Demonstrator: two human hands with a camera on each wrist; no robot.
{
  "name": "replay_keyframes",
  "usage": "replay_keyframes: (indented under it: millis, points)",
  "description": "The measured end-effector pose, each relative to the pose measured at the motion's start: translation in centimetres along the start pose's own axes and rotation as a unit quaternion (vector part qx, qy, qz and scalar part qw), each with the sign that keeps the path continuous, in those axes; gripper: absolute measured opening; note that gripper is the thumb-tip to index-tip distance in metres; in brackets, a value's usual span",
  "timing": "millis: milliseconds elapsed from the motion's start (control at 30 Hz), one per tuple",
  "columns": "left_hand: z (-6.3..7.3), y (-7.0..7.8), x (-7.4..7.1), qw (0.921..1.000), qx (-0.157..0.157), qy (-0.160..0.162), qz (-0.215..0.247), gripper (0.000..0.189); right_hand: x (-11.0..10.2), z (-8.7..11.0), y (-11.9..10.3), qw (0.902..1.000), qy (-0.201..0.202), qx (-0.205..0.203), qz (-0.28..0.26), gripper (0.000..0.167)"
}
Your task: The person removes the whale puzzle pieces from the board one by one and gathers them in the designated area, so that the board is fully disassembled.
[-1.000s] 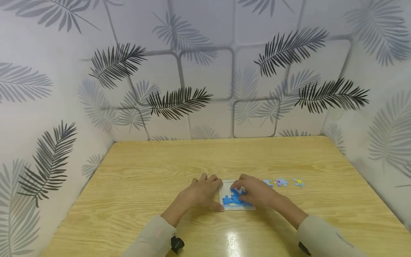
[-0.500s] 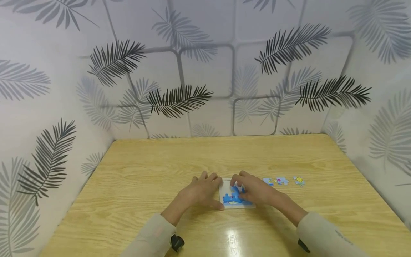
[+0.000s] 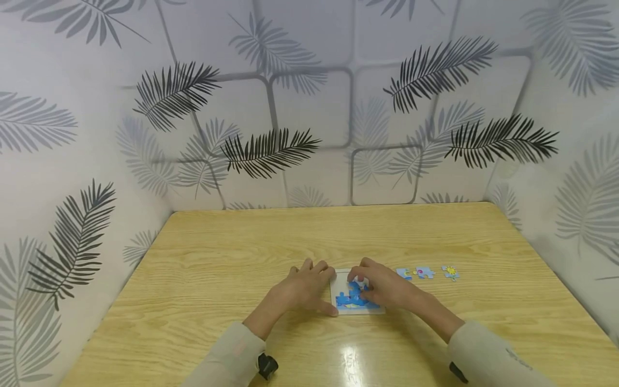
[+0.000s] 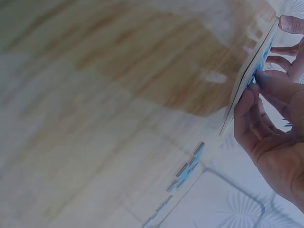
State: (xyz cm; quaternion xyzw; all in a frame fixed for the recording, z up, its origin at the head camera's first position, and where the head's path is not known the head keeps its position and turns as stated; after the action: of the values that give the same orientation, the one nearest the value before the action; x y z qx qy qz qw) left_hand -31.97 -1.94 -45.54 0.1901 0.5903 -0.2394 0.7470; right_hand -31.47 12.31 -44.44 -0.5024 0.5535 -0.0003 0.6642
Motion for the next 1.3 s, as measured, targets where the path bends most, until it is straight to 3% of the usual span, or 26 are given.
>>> replay_keyframes:
  millis: [300, 800, 1100, 1300]
  points:
    - [-0.2, 0.3, 0.4, 1.0, 0.001, -0.009, 0.002, 0.074, -1.1, 1.4, 0.8, 0.9995, 0.025, 0.017, -0.004, 0.029]
    - [0.1, 0.2, -0.1, 0.9999, 0.0, 0.004, 0.012, 0.072, -7.6, 7.7, 3.3, 0.9948, 0.102, -0.002, -0.004, 0.025]
    - [0.2, 0.0, -0.1, 0.9998, -0.005, 0.001, 0.017, 0.072, -8.9, 10.7, 5.4, 0.9912, 0.13, -0.014, 0.02, 0.031]
    - [0.2, -0.1, 0.0, 0.9998, -0.006, 0.001, 0.018, 0.071, -9.3, 11.8, 6.4, 0.9915, 0.127, -0.013, 0.022, 0.032]
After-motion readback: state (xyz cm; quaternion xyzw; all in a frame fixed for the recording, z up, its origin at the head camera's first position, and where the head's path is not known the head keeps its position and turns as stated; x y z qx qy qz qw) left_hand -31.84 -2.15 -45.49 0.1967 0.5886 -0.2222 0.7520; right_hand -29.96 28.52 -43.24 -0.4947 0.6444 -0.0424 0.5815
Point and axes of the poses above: each hand's wrist, its own z-axis away from the middle knuckle, its own x-axis out of the palm, y = z × x, the point moved 8 cm from there along -z, towards the middle knuckle, and after that the axes turned 11 degrees about -z, right-handed, at the moved point
